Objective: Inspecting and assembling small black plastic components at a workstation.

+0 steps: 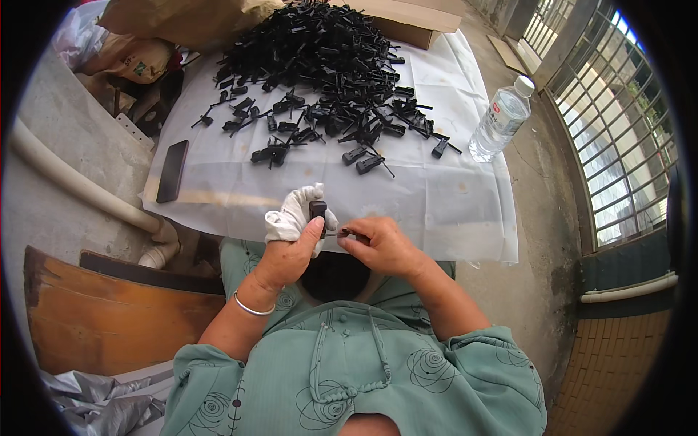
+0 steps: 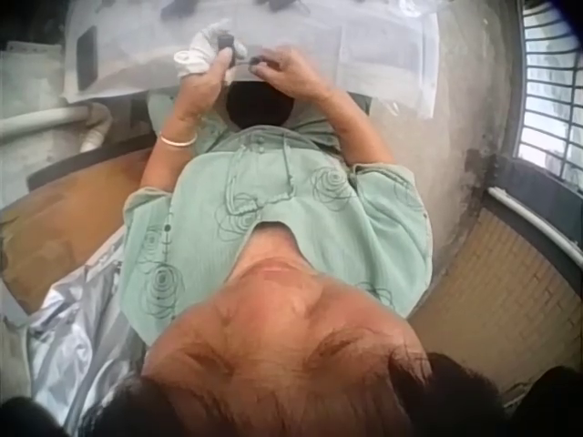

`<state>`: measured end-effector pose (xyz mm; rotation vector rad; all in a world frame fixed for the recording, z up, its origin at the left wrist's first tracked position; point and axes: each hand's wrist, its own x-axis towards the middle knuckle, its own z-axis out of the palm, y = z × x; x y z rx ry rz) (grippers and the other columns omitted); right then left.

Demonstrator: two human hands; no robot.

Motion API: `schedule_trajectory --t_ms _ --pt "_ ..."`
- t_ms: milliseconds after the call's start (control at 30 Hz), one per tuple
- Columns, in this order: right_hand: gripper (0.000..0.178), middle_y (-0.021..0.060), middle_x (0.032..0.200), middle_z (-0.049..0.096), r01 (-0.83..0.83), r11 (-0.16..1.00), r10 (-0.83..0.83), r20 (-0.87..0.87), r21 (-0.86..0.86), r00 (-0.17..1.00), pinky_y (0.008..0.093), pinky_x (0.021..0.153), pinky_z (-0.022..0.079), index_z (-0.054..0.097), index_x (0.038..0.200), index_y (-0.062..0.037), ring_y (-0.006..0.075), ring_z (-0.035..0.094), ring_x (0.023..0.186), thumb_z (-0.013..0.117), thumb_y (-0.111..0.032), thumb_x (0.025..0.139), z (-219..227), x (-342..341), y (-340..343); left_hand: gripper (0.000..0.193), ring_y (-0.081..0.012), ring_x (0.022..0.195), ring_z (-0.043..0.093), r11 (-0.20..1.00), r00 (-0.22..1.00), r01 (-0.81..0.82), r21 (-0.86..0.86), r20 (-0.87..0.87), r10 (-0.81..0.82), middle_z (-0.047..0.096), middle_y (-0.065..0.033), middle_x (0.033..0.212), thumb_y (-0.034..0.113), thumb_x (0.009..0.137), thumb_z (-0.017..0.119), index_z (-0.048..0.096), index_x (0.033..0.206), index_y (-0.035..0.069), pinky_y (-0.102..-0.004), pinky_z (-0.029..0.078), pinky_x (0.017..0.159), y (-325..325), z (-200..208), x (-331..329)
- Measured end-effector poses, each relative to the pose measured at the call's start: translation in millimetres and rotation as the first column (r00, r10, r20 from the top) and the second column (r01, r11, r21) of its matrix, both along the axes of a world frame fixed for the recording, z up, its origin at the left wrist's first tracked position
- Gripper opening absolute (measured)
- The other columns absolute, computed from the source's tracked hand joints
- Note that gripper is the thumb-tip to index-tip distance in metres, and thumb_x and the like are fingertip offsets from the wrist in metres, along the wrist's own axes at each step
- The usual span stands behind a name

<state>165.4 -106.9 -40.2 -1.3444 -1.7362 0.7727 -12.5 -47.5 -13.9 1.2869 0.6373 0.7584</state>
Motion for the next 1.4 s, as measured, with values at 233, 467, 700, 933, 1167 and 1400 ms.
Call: schedule_trajectory --t_ms 233,467,700,933,1167,1400 --pt "0.013 0.0068 0.062 0.055 0.074 0.974 -0.054 -0.098 0.214 0.994 0.0261 0.049 0.039 0.061 0.084 -0.0016 0.0147 0.048 0.051 0.067 -0.011 0.077 15 -3 0 0.036 -0.0025 0.059 0.037 0.983 0.968 0.176 0.048 -0.19 -0.164 0.051 -0.0013 0.09 0.009 0.088 0.038 0.038 0.123 0.001 -0.0166 0.033 0.05 -6 8 2" --pt "0.019 0.0084 0.059 0.048 0.017 1.0 -0.013 -0.258 0.012 0.966 0.0292 0.05 0.038 0.054 0.074 -0.0008 0.0192 0.041 0.05 0.058 -0.015 0.086 22 -10 0 0.028 -0.004 0.066 0.041 0.984 0.978 0.136 0.111 -0.171 -0.116 0.05 -0.0028 0.095 0.007 0.086 0.038 0.042 0.114 0.001 -0.0183 0.037 0.056 -8 4 2" --pt "0.022 0.0124 0.059 0.047 -0.028 0.997 0.017 -0.16 -0.067 0.987 0.0322 0.052 0.038 0.052 0.074 0.0005 0.0206 0.041 0.052 0.048 -0.014 0.09 20 -15 4 0.025 -0.0176 0.087 0.049 0.869 0.946 0.089 0.486 -0.315 0.079 0.05 -0.0094 0.095 0.004 0.083 0.039 0.045 0.107 -0.002 -0.0277 0.041 0.079 -13 3 9" --pt "0.021 0.0114 0.061 0.05 0.049 0.998 -0.061 -0.297 -0.048 0.953 0.03 0.054 0.04 0.053 0.075 0.0006 0.0141 0.041 0.056 0.047 -0.013 0.09 9 -32 5 0.024 -0.0238 0.083 0.053 0.751 0.93 -0.005 0.66 -0.273 0.245 0.051 -0.014 0.093 0.004 0.082 0.042 0.046 0.103 -0.004 -0.0312 0.043 0.078 -15 -9 10" --pt "0.025 0.0136 0.071 0.059 0.388 0.909 -0.414 0.233 0.152 0.88 0.0347 0.056 0.044 0.056 0.078 0.0007 0.0264 0.055 0.059 0.057 -0.023 0.086 15 16 17 0.024 -0.0325 0.09 0.057 0.547 0.877 0.223 0.807 -0.411 0.25 0.059 -0.0183 0.096 0.006 0.078 0.057 0.06 0.101 0.0 -0.0371 0.046 0.079 -1 11 7" --pt "0.019 0.0146 0.068 0.059 0.52 0.809 -0.586 0.437 0.272 0.683 0.0404 0.056 0.045 0.058 0.074 -0.0026 0.0317 0.057 0.062 0.058 -0.02 0.081 -13 43 37 0.028 -0.0141 0.082 0.057 0.847 0.952 -0.102 0.522 -0.195 0.236 0.058 -0.0088 0.099 0.008 0.085 0.059 0.052 0.111 0.0 -0.0261 0.047 0.072 6 -26 13"
